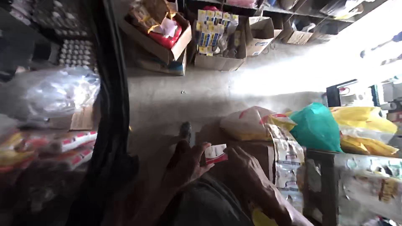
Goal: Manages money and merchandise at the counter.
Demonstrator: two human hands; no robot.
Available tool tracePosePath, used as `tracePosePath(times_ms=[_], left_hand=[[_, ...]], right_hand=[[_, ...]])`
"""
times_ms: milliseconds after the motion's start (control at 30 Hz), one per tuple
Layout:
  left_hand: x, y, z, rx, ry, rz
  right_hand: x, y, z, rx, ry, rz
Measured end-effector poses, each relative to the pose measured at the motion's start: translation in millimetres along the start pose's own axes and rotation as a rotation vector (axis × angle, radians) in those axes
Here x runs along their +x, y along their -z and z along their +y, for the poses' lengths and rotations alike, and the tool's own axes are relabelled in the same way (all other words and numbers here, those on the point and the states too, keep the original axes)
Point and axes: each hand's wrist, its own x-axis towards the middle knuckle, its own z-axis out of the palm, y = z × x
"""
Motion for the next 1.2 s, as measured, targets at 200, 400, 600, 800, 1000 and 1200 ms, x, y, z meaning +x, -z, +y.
tracePosePath(times_ms=[200, 400, 600, 800, 1000, 1200], left_hand=[[204.1, 39.6, 22.3, -0.007, -0.173, -0.095], [395.7, 8.2, 45.4, -0.054, -0.386, -0.185], [579.7, -56.0, 95.4, -0.149, -0.488, -0.205], [729.8, -119.5, 161.3, -0.247, -0.498, -0.241], [906.9, -202.2, 218.9, -0.228, -0.641, -0.287], [1100.6, -294.9, 289.9, -0.258, -0.710, -0.394]], right_hand=[[128.3, 89.1, 46.0, 0.105, -0.074, 0.357], [201.1, 188.1, 149.8, 0.217, -0.222, 0.522], [259.4, 290.3, 290.9, 0.231, -0.207, 0.687], [296.6, 395.0, 407.7, 0.203, -0.246, 0.728], [320.1, 501.6, 559.3, 0.330, -0.274, 0.940], [287.8, 527.4, 735.7, 0.224, -0.850, 1.033]])
